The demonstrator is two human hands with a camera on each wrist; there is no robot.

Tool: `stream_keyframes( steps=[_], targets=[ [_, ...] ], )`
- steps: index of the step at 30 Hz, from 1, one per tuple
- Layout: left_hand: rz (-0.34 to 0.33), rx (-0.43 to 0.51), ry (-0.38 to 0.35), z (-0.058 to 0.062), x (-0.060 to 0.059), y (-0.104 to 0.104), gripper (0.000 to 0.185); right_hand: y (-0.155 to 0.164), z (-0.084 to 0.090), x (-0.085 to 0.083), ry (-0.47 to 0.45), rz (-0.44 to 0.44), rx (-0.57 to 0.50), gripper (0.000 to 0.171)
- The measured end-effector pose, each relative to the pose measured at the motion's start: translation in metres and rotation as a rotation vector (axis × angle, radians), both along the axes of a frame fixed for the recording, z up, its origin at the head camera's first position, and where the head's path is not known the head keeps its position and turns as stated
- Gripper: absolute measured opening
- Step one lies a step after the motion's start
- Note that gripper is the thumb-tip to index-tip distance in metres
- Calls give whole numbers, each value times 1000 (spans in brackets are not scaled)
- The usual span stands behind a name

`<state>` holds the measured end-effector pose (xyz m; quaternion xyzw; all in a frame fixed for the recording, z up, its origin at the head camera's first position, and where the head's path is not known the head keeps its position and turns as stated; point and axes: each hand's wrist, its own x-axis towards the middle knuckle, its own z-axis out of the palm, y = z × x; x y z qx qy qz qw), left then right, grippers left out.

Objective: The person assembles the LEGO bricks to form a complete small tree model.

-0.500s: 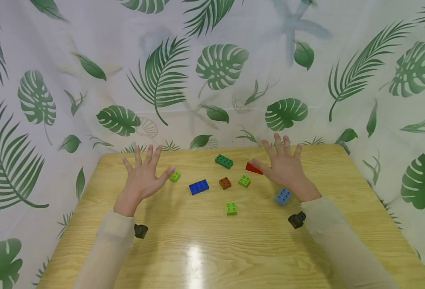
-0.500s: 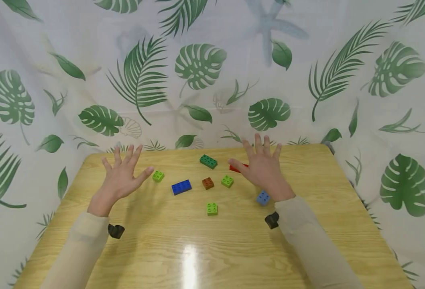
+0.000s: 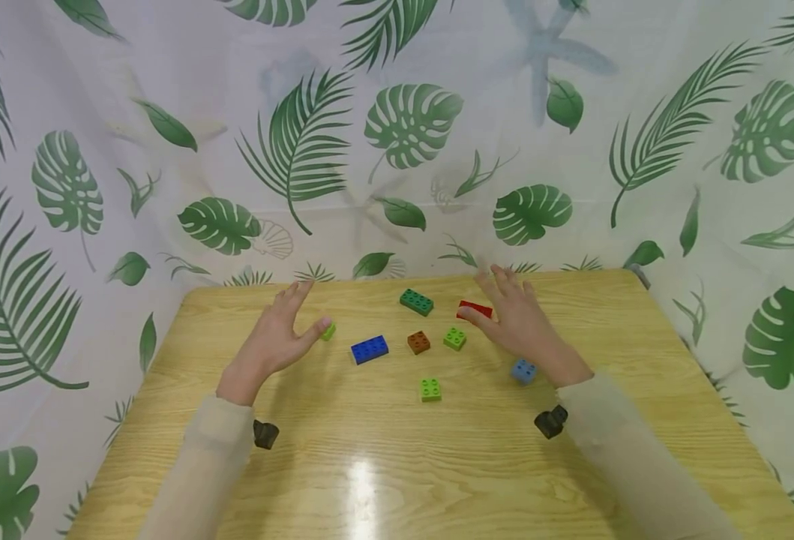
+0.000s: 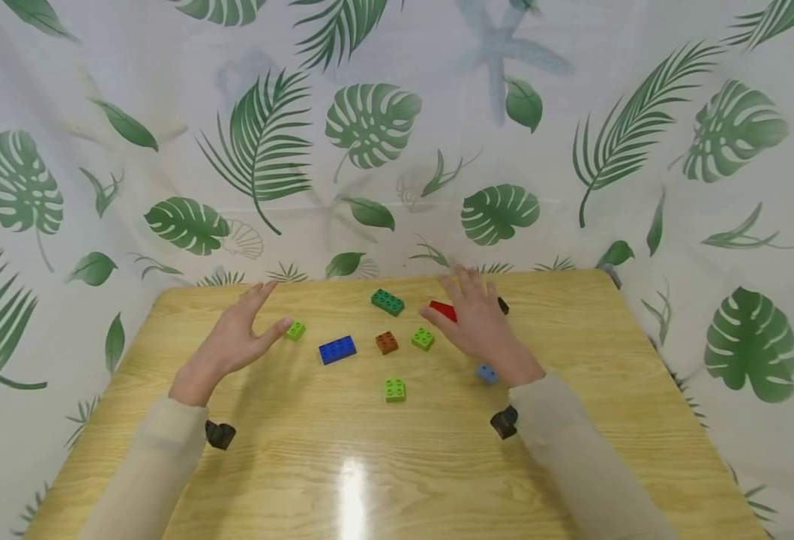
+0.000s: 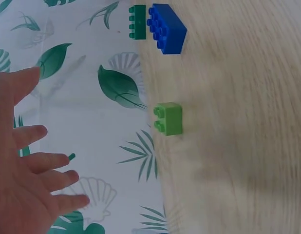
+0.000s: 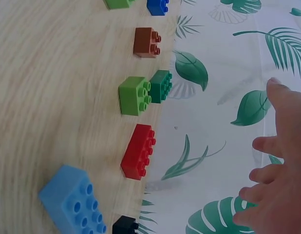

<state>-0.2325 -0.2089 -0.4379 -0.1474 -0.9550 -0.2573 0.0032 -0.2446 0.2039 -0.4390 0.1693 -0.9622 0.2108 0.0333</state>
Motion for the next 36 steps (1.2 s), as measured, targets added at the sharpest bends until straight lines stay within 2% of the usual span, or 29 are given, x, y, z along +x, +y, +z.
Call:
stream_keyframes(
  steps=[4, 10, 17, 22, 27, 36],
  targets=[
    [9, 39, 0, -6, -2, -2, 81, -4, -4, 5, -34, 30, -84, 75],
    [30, 50, 47, -21, -6, -7, 72, -8, -17, 14, -76, 61, -193, 69],
    [51, 82, 115, -39, -11, -11, 62, -18, -35, 26, -24, 128, -256, 57],
    [63, 112, 93, -50, -14, -12, 59, -23, -49, 33, -29, 137, -266, 50],
    [76, 141, 32, -61, -19, -12, 59, -26, -57, 40, -108, 130, -282, 45],
    [128, 177, -56, -73, -24, -5, 60, -32, -68, 51, -225, 170, -271, 37]
  ],
)
